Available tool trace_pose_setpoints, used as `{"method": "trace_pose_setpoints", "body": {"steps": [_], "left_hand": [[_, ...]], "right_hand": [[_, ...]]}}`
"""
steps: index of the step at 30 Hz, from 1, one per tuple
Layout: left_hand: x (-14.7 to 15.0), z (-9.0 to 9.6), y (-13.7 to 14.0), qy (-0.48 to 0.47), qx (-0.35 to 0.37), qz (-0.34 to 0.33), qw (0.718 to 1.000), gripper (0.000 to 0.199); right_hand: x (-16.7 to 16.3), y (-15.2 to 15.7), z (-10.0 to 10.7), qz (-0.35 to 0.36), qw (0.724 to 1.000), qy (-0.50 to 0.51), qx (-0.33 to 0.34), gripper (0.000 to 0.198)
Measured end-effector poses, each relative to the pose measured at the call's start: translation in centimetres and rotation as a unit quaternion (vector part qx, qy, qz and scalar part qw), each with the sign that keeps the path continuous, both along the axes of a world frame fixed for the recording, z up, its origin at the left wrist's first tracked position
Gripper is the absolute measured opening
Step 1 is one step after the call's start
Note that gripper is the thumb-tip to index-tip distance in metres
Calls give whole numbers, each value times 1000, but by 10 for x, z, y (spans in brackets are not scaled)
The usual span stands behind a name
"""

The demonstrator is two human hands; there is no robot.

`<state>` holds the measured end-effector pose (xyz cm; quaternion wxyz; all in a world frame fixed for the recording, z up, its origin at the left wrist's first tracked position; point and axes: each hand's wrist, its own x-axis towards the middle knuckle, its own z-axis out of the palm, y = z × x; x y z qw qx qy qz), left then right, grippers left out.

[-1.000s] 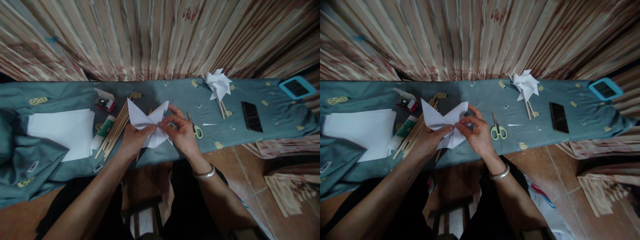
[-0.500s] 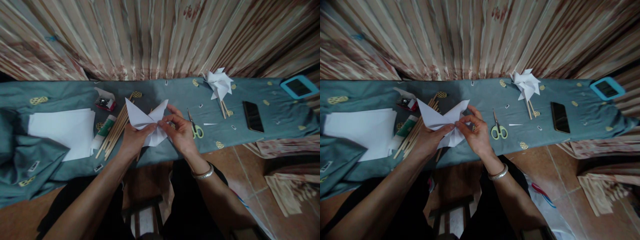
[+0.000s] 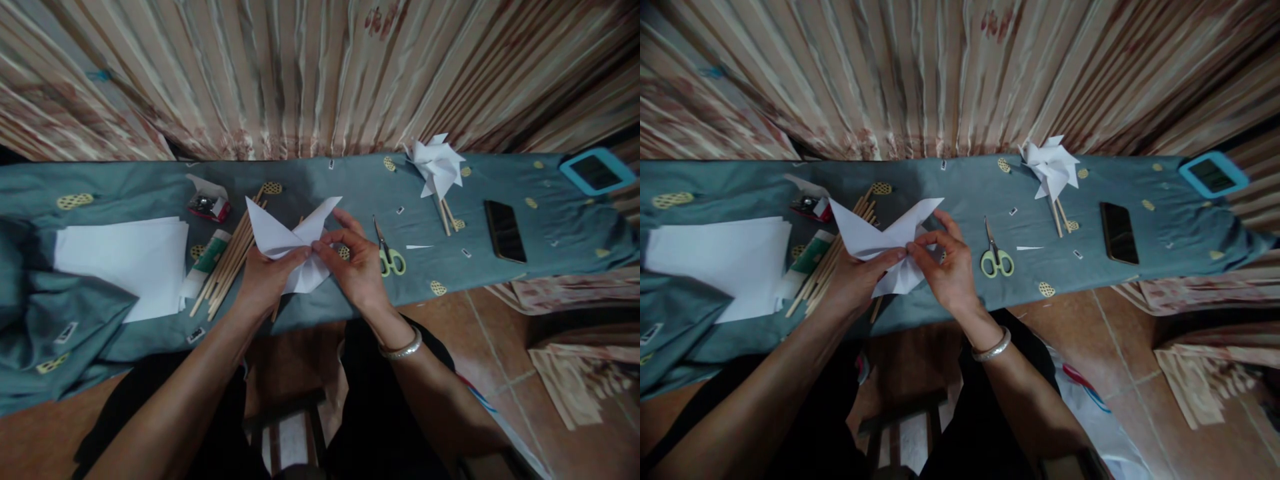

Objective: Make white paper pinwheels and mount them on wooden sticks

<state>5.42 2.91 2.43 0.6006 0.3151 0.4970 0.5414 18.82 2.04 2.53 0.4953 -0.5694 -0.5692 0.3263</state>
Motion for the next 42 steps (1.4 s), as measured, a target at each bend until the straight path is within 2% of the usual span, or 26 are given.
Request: {"method": "trace_pose_setpoints", "body": {"steps": [4,8,10,12,14,17,21,24,27,30,36,42], "left_hand": [[-1,1,4,-11,-1,14,1000,33],[-14,7,14,13,-7,61,998,24],[-22,12,19,19,-14,87,996,24],[-30,16,23,20,-15,108,994,25],[-35,19,24,18,-1,124,992,24],[-37,19,24,19,20,134,991,22],[-31,13,21,32,11,104,994,21],[-27,9,18,50,-9,77,996,23],[-26,7,17,58,-11,76,995,26],[-27,6,18,56,-12,83,995,26],[-25,6,16,59,-23,74,995,27],[-19,-3,13,61,1,41,997,27]], "right_hand": [[8,4,1,-5,999,27,16,6],[39,15,0,-60,997,36,45,12],[56,19,-2,-76,996,-11,34,14],[68,19,-5,-64,993,-102,6,15],[71,15,-7,-31,981,-192,-18,16],[62,10,-10,34,961,-274,-27,17],[43,7,-10,101,921,-376,-18,21],[35,7,-9,127,887,-445,2,22],[33,6,-9,133,873,-470,17,25],[35,4,-10,139,885,-445,20,24],[39,1,-14,131,941,-311,31,20],[41,3,-11,38,995,-79,-36,10]]}}
